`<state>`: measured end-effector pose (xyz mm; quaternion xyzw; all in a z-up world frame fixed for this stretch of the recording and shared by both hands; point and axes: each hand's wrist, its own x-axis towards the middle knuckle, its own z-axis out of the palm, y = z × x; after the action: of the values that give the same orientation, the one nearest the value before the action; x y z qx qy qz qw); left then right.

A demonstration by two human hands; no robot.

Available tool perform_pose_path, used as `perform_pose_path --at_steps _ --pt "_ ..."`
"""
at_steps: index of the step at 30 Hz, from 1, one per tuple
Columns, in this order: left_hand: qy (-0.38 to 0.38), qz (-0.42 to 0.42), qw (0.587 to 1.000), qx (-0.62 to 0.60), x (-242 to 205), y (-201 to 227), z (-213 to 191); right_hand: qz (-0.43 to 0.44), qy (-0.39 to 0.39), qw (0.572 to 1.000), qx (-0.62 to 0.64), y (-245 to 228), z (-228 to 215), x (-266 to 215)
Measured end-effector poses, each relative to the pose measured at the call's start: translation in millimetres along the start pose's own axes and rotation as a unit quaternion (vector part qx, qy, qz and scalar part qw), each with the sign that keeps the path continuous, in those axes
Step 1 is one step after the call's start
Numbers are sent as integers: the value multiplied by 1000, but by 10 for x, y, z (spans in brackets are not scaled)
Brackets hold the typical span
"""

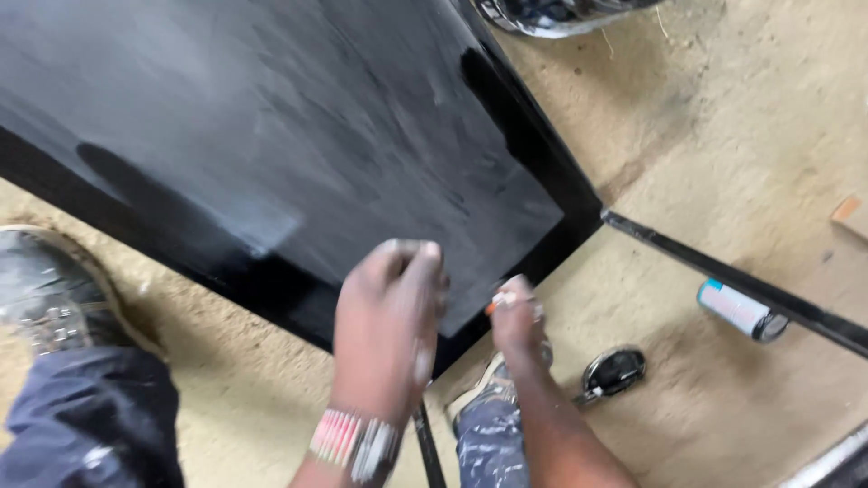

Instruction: Painting a black furniture frame using a brush and a bucket of black paint

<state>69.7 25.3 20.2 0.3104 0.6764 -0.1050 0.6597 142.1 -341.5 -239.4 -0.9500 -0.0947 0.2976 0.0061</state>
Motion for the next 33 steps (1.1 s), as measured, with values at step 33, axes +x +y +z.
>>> perform_pose_path --at_steps 33 --pt "-120 141 983 -13 -238 663 -1080 98 20 923 372 -3724 -2826 551"
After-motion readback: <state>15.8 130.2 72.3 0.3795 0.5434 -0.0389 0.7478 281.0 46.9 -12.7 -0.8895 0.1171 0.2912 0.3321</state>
